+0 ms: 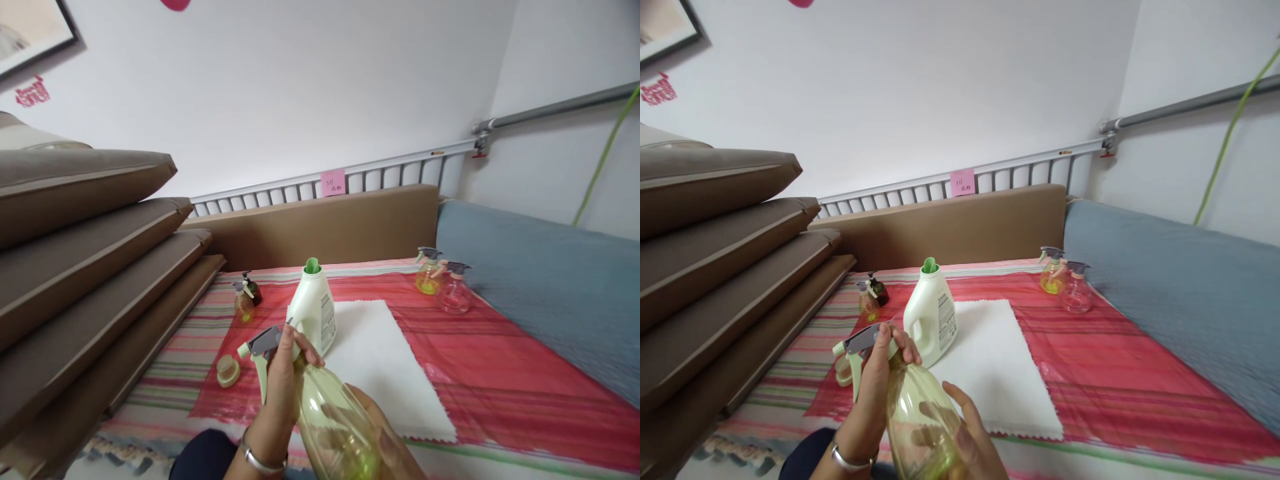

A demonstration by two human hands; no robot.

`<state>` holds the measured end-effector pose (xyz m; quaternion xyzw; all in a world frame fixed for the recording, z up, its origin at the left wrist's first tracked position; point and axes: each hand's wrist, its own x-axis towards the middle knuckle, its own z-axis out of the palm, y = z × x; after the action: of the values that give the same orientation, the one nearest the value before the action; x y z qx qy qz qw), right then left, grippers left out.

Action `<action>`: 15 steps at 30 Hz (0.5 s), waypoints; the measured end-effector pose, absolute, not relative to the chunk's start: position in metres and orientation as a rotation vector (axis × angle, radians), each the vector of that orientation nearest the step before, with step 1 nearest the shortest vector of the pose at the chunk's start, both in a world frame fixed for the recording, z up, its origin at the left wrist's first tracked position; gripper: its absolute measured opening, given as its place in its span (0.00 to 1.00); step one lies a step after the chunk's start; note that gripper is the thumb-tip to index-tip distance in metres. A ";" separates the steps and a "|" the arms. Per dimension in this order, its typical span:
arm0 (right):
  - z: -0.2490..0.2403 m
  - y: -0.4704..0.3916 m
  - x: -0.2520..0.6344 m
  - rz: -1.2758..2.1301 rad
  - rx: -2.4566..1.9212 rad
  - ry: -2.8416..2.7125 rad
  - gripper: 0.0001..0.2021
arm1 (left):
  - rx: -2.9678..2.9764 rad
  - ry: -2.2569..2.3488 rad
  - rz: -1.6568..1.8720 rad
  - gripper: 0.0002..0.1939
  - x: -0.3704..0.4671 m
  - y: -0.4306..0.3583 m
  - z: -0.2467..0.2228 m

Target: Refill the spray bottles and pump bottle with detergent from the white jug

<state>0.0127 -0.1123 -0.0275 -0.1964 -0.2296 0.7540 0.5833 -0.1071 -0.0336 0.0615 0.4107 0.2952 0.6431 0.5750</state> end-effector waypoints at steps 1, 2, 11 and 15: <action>-0.024 -0.113 0.012 1.781 -0.445 -0.514 0.33 | 0.996 0.730 1.545 0.22 -0.107 -0.033 0.062; -0.022 -0.114 0.012 1.806 -0.436 -0.504 0.32 | 1.032 0.776 1.574 0.23 -0.108 -0.032 0.062; -0.025 -0.103 0.014 1.834 -0.459 -0.530 0.28 | 1.023 1.130 1.654 0.23 -0.111 -0.022 0.047; -0.027 -0.106 0.010 1.755 -0.622 -0.482 0.41 | 0.956 1.173 1.761 0.20 -0.113 -0.018 0.044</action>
<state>0.0095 -0.1057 -0.0269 -0.2654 -0.2056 0.7482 0.5722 -0.1130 -0.0177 0.0440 0.3775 0.4633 0.6956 0.3988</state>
